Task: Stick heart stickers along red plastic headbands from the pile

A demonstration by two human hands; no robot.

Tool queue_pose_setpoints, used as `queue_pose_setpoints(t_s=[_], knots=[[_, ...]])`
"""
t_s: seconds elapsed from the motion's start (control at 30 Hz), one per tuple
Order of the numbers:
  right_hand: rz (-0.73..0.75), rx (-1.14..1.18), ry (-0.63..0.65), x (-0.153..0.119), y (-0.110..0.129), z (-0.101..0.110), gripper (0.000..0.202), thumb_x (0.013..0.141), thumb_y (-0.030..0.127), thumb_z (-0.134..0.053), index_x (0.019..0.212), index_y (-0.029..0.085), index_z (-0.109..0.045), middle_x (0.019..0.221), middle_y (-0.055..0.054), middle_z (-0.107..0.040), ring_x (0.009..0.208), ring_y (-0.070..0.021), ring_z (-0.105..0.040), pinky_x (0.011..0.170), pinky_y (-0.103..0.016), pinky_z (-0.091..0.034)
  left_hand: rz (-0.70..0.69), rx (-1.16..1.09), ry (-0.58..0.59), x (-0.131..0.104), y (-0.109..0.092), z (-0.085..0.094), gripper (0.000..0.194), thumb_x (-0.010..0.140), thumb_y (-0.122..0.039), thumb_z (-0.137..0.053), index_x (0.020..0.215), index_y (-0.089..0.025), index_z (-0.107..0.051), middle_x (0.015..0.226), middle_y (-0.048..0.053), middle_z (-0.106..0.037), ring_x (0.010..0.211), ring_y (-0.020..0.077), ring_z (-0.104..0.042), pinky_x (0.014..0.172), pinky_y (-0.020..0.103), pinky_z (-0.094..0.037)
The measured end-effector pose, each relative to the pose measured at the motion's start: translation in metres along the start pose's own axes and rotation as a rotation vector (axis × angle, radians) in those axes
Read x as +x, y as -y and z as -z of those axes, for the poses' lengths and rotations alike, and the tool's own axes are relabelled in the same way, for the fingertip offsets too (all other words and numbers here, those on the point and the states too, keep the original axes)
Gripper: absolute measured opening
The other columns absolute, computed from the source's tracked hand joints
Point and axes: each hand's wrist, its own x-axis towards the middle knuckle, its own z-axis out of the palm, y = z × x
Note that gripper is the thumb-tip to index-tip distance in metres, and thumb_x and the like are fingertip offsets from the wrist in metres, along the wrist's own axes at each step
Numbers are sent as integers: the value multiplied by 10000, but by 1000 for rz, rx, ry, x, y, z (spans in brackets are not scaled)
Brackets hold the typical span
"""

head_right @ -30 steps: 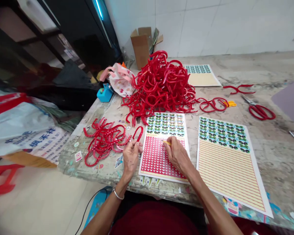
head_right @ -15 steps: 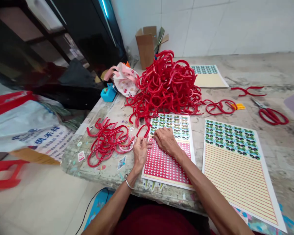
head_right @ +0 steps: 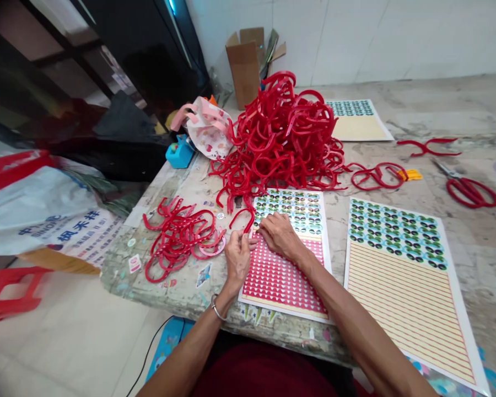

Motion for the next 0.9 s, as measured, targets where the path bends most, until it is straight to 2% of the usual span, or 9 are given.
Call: queue_pose_setpoints(t_s=[0.13, 0.37, 0.9], knots=[[43, 23, 14, 4, 5, -7, 119, 881, 245, -479, 804, 190, -550, 785, -43, -588, 800, -192, -457, 747, -323, -290, -32, 22, 8, -1, 0, 1, 117, 890, -284, -422, 859, -192, -487, 747, 21, -657, 679, 150, -687, 632, 266, -568], [-50, -28, -76, -2, 3, -3, 141, 885, 248, -466, 806, 180, -562, 786, -64, -598, 803, -208, -464, 769, -349, -292, -46, 31, -4, -4, -4, 0, 118, 890, -268, -415, 879, -192, -505, 718, 20, -661, 686, 153, -686, 628, 261, -564], [-59, -44, -68, -5, 1, -5, 176, 911, 276, -448, 813, 181, -560, 812, -66, -588, 826, -209, -458, 768, -346, -290, -84, 63, -17, -5, -5, -1, 110, 889, -232, -406, 883, -181, -504, 724, 29, -657, 675, 148, -678, 632, 265, -568]])
